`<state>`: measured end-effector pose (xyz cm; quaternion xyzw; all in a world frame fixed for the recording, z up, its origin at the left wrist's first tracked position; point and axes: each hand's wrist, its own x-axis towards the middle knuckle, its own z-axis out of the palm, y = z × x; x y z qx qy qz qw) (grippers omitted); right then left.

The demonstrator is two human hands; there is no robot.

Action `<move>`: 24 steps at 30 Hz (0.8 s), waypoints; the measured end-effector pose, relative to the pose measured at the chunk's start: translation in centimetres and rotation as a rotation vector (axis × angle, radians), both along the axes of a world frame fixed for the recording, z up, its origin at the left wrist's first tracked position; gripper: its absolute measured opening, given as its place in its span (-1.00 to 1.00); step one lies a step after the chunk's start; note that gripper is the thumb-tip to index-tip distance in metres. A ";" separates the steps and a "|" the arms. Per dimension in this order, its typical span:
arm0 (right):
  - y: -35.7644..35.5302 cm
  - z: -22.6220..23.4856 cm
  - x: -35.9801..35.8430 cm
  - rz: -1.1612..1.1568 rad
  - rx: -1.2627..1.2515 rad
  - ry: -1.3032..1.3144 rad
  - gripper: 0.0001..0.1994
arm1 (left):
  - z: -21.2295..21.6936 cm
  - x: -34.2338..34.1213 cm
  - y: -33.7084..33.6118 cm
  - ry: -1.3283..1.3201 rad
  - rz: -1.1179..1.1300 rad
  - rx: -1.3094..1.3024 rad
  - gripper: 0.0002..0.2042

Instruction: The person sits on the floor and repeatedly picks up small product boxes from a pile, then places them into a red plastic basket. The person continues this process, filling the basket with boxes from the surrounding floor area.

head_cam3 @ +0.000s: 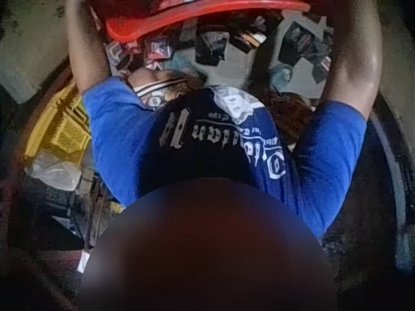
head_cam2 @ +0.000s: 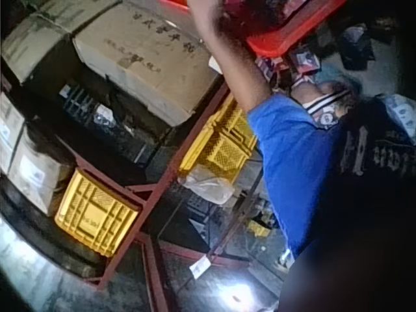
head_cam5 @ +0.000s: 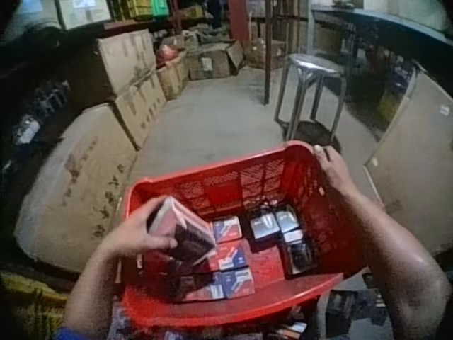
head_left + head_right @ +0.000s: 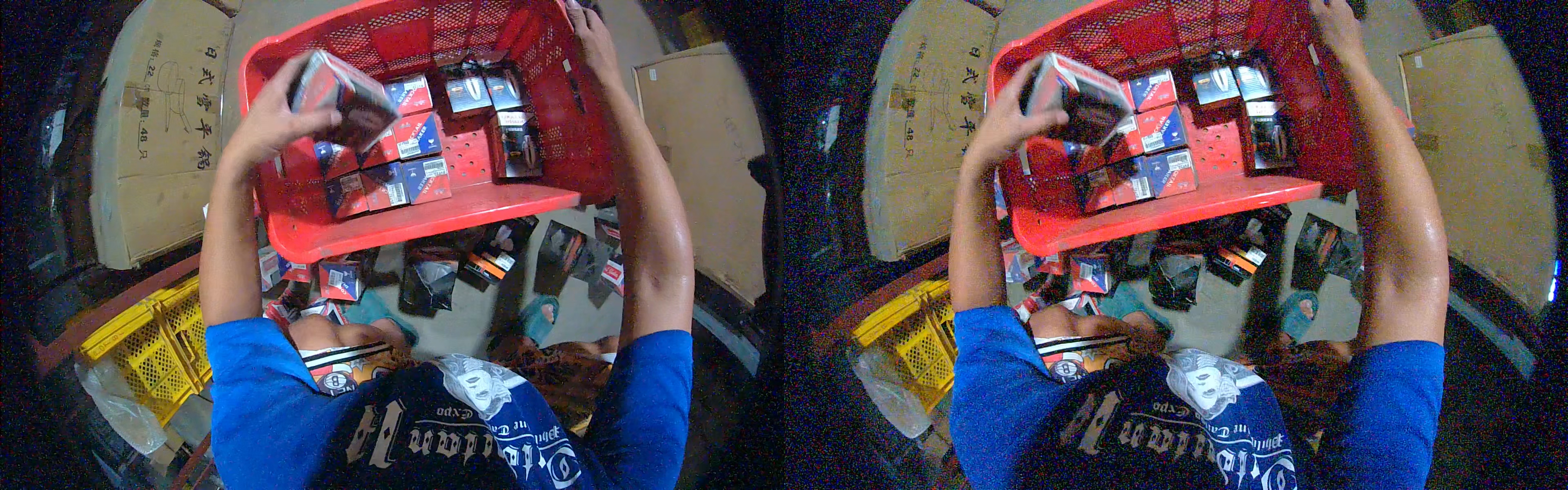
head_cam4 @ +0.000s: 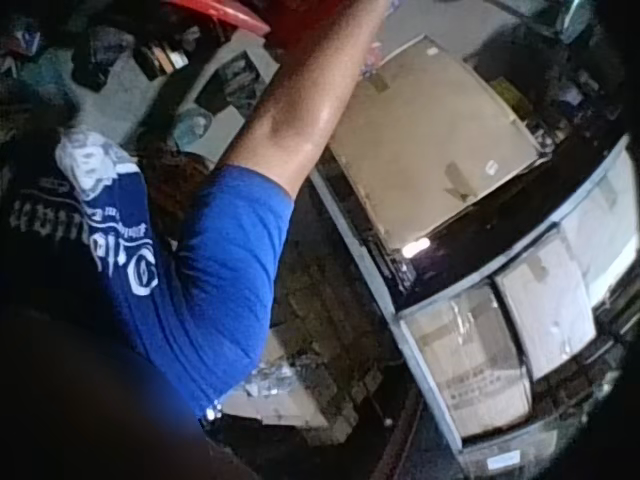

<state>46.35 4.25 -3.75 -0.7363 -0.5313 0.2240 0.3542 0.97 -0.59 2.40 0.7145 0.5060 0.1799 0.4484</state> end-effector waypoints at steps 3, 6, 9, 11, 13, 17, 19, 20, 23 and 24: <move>-0.4 0.0 0.0 -0.014 0.032 0.001 -0.44 | 2.7 1.8 0.2 -0.125 0.123 0.051 -0.09; -1.0 -0.2 -0.9 0.014 0.153 0.045 -0.39 | 3.4 4.8 -0.5 -0.076 0.090 0.199 -0.07; -2.7 1.6 -2.7 0.215 0.338 -0.345 -0.41 | 3.2 8.2 -2.6 -0.082 0.083 0.245 -0.03; -7.2 3.7 -3.9 0.623 0.262 -0.124 -0.13 | 2.8 10.0 -4.4 -0.233 0.049 0.069 -0.07; -14.2 5.9 -6.4 0.860 0.167 0.255 -0.08 | 3.0 11.2 -6.0 -0.264 -0.073 0.008 -0.09; -19.2 11.1 -6.2 1.002 0.002 0.208 -0.11 | 3.5 13.3 -8.5 -0.292 -0.453 0.015 0.02; -20.3 12.9 -3.2 1.011 -0.138 0.155 -0.16 | 3.0 12.9 -8.0 -0.334 -0.434 -0.150 0.05; -21.2 13.5 -1.3 0.930 -0.150 0.111 -0.20 | 1.9 12.4 -7.1 -0.333 -0.380 -0.120 0.08; -25.2 14.2 4.9 0.485 -0.155 0.057 -0.21 | -4.3 10.6 -1.6 0.105 -0.234 0.274 -0.17; -26.6 13.3 6.8 0.253 -0.101 0.101 -0.23 | -6.8 9.9 -0.3 0.285 -0.217 0.262 -0.15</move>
